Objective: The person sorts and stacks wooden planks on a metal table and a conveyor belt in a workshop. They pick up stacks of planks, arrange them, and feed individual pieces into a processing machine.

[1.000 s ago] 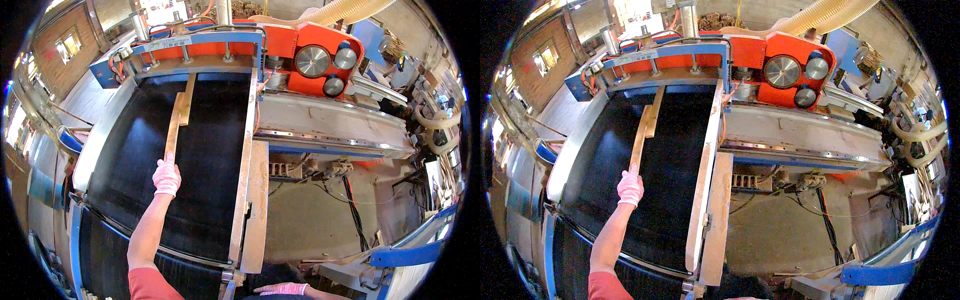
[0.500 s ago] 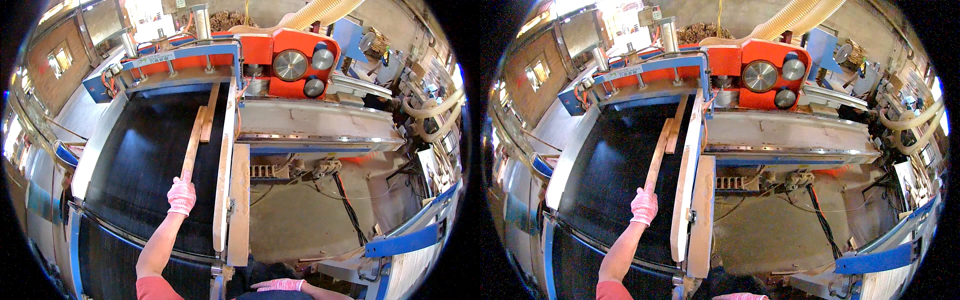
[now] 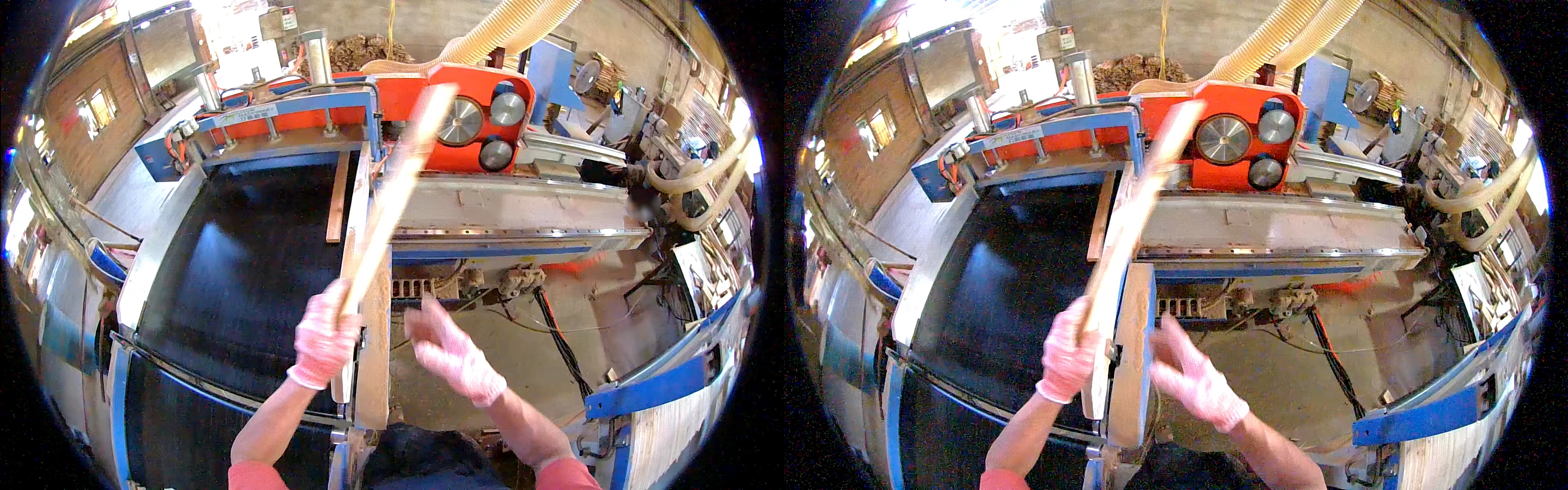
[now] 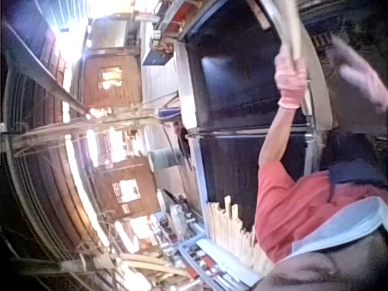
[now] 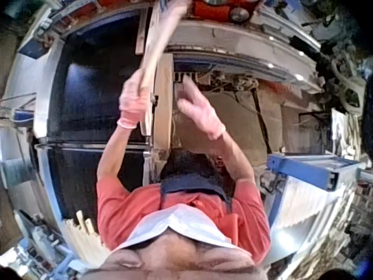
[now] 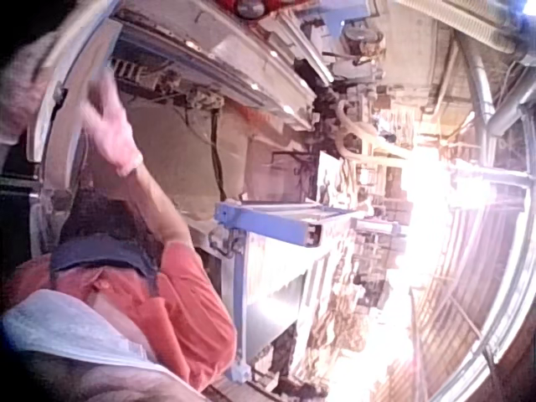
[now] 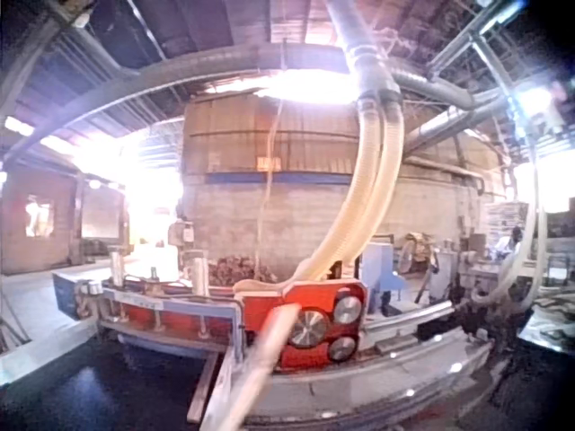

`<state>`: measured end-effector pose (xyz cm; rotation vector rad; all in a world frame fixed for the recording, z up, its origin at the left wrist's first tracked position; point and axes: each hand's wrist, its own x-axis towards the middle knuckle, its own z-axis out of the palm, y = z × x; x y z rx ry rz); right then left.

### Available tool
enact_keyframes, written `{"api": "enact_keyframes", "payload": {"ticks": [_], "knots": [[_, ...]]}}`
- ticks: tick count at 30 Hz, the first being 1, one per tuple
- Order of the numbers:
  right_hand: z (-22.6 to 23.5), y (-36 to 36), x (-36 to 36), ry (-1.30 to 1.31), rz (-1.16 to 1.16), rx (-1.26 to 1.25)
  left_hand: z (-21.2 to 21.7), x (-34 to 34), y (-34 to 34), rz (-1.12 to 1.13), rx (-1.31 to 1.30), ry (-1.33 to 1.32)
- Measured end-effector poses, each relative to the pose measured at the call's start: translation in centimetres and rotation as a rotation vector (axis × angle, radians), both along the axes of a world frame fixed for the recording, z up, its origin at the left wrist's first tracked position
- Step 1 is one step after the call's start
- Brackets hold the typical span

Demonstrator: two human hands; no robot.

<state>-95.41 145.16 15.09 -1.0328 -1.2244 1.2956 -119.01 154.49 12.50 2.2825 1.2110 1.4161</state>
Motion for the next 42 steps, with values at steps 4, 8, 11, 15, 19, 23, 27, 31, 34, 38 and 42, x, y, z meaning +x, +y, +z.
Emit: {"api": "enact_keyframes", "payload": {"ticks": [4,8,11,15,19,23,27,31,34,38,42], "knots": [[3.6,7.5,-1.8,0.582,-0.403,-0.051,4.9,6.5,-0.7,-0.403,-0.195,0.171],[0.0,5.9,2.7,0.566,-0.541,0.028,1.8,5.0,9.1,-0.711,-0.777,-0.682],[-6.9,0.3,7.8,0.313,-0.619,-0.229,-4.5,1.1,21.6,0.117,-0.174,0.039],[-16.3,-12.3,12.2,-0.122,-0.682,-0.614,-9.2,1.4,29.4,0.517,-0.592,0.547],[-18.1,-21.9,11.4,-0.349,-0.685,-0.929,-12.0,3.0,31.9,0.551,-0.649,0.559],[-19.2,-27.2,10.7,-0.365,-0.637,-1.193,-12.2,1.4,31.0,0.496,-0.744,0.477],[-20.3,-30.5,9.3,-0.280,-0.642,-1.123,-9.9,-2.1,24.0,0.327,-1.001,0.319],[-16.5,-33.1,8.6,-0.345,-0.602,-1.068,-7.3,-6.4,14.6,-0.137,-1.137,-0.695],[-19.1,-38.9,10.4,-0.486,-0.500,-0.916,-4.4,-6.6,4.6,-0.125,-0.881,-0.694],[-13.1,-44.6,9.1,-0.263,-0.659,-0.605,-2.0,-0.4,-4.8,-0.488,-0.605,-0.621],[-12.6,-53.3,9.4,0.080,-0.772,-0.345,-0.4,15.5,-25.3,-0.750,-0.822,-0.421]]}}
